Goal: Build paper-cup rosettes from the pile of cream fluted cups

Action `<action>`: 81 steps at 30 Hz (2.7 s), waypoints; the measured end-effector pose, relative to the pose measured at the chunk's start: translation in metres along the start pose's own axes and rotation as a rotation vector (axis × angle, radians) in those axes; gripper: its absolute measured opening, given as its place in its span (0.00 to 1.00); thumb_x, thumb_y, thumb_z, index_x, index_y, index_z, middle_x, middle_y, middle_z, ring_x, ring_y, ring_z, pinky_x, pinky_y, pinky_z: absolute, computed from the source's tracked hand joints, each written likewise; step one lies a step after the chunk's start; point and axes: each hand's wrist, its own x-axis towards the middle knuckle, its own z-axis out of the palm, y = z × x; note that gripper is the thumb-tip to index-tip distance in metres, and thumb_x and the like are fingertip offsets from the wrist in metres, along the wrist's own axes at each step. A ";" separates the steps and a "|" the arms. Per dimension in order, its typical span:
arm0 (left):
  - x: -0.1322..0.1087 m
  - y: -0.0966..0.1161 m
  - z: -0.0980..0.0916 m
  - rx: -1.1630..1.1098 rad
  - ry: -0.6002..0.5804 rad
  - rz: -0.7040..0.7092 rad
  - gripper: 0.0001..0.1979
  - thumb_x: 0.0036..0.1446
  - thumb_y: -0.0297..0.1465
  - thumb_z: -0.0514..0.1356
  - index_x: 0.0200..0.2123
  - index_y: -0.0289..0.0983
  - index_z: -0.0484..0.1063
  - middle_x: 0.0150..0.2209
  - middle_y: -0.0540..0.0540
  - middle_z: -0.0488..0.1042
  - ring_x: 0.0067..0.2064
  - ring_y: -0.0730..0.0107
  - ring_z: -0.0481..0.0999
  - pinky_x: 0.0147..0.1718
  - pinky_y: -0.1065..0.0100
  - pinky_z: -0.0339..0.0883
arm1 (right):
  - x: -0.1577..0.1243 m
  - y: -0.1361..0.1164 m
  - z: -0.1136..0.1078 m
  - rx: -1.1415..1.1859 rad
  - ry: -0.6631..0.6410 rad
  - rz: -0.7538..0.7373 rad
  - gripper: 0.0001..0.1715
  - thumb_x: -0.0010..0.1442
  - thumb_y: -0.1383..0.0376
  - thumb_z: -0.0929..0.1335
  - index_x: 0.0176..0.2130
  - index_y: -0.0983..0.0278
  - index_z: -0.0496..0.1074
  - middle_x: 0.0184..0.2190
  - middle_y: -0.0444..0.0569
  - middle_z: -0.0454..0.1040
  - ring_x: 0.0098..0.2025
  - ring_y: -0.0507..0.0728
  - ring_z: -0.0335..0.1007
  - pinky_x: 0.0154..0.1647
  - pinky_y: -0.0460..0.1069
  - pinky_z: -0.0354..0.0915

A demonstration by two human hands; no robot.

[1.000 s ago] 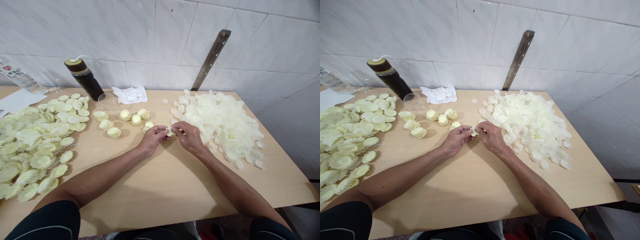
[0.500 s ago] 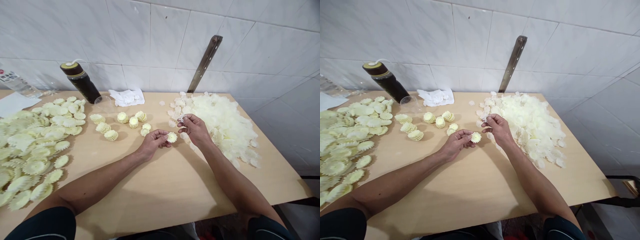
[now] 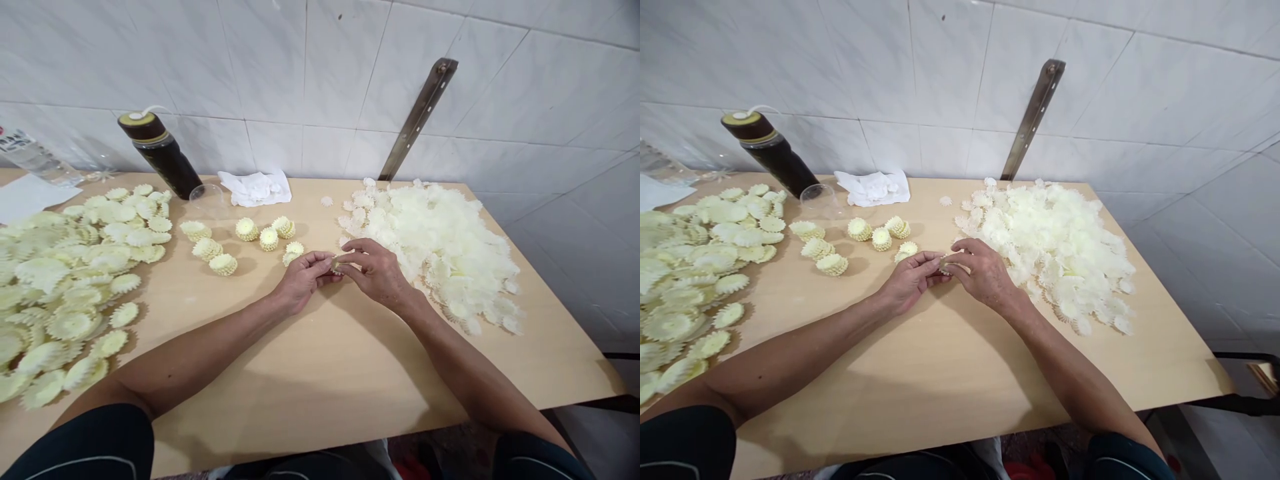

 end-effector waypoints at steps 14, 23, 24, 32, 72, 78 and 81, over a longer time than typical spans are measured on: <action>0.002 0.001 -0.001 -0.031 0.015 0.000 0.21 0.46 0.37 0.81 0.37 0.31 0.81 0.39 0.40 0.83 0.41 0.63 0.83 0.50 0.57 0.77 | -0.001 0.001 0.012 0.037 0.075 -0.019 0.07 0.71 0.67 0.71 0.40 0.60 0.82 0.40 0.50 0.84 0.42 0.58 0.82 0.43 0.51 0.78; 0.001 -0.004 -0.003 0.074 0.053 0.044 0.28 0.43 0.35 0.82 0.43 0.32 0.76 0.32 0.42 0.84 0.34 0.64 0.84 0.43 0.61 0.76 | -0.002 -0.004 0.013 0.085 0.055 0.106 0.11 0.74 0.63 0.67 0.39 0.61 0.79 0.39 0.51 0.83 0.39 0.58 0.80 0.38 0.51 0.75; 0.001 -0.005 -0.003 0.083 0.059 0.045 0.28 0.43 0.35 0.82 0.43 0.32 0.75 0.31 0.42 0.83 0.33 0.64 0.83 0.41 0.62 0.76 | -0.002 -0.006 0.012 0.112 0.067 0.176 0.11 0.74 0.62 0.68 0.39 0.61 0.79 0.38 0.51 0.82 0.37 0.57 0.80 0.36 0.51 0.74; 0.003 -0.002 0.000 0.112 0.076 0.084 0.28 0.42 0.37 0.82 0.40 0.32 0.75 0.27 0.44 0.81 0.31 0.66 0.82 0.38 0.64 0.75 | 0.006 -0.004 0.016 0.657 0.284 0.746 0.22 0.62 0.46 0.75 0.36 0.62 0.75 0.31 0.44 0.75 0.26 0.53 0.74 0.29 0.50 0.76; -0.011 0.006 0.008 0.329 -0.206 -0.128 0.24 0.50 0.45 0.77 0.40 0.34 0.75 0.37 0.43 0.79 0.27 0.70 0.78 0.20 0.70 0.71 | -0.023 -0.022 -0.013 0.787 0.009 0.711 0.25 0.56 0.51 0.81 0.42 0.63 0.75 0.44 0.52 0.81 0.31 0.54 0.79 0.38 0.55 0.78; -0.012 0.006 0.008 0.328 -0.208 -0.107 0.27 0.49 0.47 0.78 0.42 0.33 0.78 0.39 0.42 0.80 0.29 0.69 0.80 0.25 0.68 0.75 | -0.029 -0.019 -0.004 0.621 0.097 0.658 0.27 0.54 0.56 0.82 0.48 0.60 0.74 0.47 0.52 0.80 0.45 0.58 0.77 0.44 0.54 0.76; -0.012 0.003 0.007 0.370 -0.205 -0.040 0.25 0.53 0.48 0.76 0.44 0.34 0.78 0.39 0.42 0.82 0.27 0.70 0.79 0.24 0.68 0.75 | -0.030 -0.017 -0.004 0.687 0.040 0.673 0.30 0.53 0.57 0.82 0.51 0.60 0.74 0.46 0.52 0.81 0.44 0.58 0.78 0.46 0.55 0.75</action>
